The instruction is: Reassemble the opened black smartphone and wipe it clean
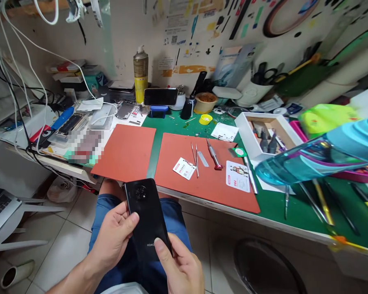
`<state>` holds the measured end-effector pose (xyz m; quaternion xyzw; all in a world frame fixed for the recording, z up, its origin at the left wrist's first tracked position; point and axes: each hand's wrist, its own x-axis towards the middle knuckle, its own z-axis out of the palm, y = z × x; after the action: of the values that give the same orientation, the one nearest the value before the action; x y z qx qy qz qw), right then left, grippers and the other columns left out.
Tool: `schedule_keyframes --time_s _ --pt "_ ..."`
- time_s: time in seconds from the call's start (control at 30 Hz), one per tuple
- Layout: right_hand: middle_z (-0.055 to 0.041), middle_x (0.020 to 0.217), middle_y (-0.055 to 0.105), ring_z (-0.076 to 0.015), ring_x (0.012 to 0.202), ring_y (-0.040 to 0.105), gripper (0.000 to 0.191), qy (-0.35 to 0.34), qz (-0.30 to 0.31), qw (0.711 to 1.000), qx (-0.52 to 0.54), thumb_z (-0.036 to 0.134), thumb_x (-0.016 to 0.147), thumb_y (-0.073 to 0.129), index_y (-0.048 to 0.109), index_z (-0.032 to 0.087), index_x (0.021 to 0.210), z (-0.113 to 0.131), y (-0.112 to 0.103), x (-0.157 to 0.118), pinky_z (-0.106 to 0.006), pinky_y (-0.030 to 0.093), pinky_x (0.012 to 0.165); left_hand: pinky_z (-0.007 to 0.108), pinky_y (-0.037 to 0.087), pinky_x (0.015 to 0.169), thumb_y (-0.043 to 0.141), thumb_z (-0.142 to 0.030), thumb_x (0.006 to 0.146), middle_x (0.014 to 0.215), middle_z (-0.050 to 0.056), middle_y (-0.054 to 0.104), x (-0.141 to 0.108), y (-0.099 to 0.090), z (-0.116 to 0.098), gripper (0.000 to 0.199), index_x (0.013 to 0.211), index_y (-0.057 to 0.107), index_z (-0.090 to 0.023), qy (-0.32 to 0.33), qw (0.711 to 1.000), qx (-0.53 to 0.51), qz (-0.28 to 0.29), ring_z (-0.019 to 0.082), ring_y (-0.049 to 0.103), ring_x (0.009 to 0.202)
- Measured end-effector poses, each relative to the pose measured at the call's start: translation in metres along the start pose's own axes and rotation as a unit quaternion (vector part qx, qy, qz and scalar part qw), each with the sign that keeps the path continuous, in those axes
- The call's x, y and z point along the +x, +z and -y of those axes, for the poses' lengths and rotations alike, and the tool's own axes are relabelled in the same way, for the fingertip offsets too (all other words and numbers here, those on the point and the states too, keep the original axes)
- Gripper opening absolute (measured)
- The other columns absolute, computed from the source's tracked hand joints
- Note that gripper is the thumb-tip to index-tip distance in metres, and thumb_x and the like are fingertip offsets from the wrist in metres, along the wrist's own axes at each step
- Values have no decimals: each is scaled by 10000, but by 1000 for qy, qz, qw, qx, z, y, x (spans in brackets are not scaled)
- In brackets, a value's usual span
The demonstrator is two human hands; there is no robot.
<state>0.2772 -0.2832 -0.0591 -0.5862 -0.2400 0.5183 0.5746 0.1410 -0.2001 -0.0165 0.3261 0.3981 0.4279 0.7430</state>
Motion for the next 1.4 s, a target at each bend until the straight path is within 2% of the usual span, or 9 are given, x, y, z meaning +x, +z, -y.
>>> schedule_keyframes --time_s 0.07,0.13,0.27,0.43,0.6,0.73,1.0,1.2,1.4 --pt "-86 813 813 -277 736 761 371 -3 3 1000 15 530 796 894 865 191 943 2 6 0 -342 651 681 319 610 766 909 -480 821 841 70 767 -1 -2 0 393 1061 805 -187 -3 1000 -6 4 191 726 758" --pt "-98 839 821 -275 745 775 394 5 28 999 43 530 798 901 853 177 964 4 14 0 -364 664 710 333 621 760 900 -475 827 825 67 773 -1 -1 -1 367 1021 801 -180 17 999 -9 -35 189 728 724" --pt "-95 725 795 -259 653 783 416 30 61 995 78 530 857 869 831 138 990 14 29 -1 -369 661 685 291 620 705 919 -448 802 871 70 795 1 2 -9 409 1067 779 -171 31 995 -16 -90 173 731 707" --pt "-84 761 812 -215 645 781 435 25 67 990 118 532 846 886 816 141 1024 45 42 8 -320 647 694 245 619 818 985 -294 727 984 60 804 10 11 -27 475 1128 755 -186 15 997 -17 -72 157 763 849" --pt "-66 722 803 -213 641 777 511 35 75 989 123 570 819 895 787 131 1057 78 51 23 -327 646 710 191 587 723 989 -270 728 955 17 786 23 29 -43 496 1143 726 -205 27 992 -38 -116 108 727 760" --pt "-52 712 795 -219 623 774 503 39 77 989 123 591 833 870 778 136 1027 96 50 36 -347 644 715 198 576 644 995 -288 716 969 33 795 33 43 -53 506 1134 728 -190 4 992 -28 -125 117 723 712" --pt "-44 739 788 -205 617 769 458 45 119 978 163 610 897 800 776 156 946 118 43 54 -331 631 707 241 627 824 990 -279 722 1109 86 818 44 62 -73 560 1223 756 -187 4 989 -11 -147 182 785 959" --pt "-52 856 809 -181 716 759 416 63 124 970 201 518 865 872 771 167 1065 121 42 65 -309 614 750 353 647 908 988 -284 722 1135 101 823 49 66 -80 593 1257 749 -191 20 986 23 -164 227 798 964" --pt "-42 733 774 -181 631 715 375 54 123 969 206 533 939 792 792 158 954 117 43 73 -315 593 680 359 646 928 980 -301 739 1159 125 818 54 63 -84 577 1253 750 -173 24 986 32 -162 259 794 1047"
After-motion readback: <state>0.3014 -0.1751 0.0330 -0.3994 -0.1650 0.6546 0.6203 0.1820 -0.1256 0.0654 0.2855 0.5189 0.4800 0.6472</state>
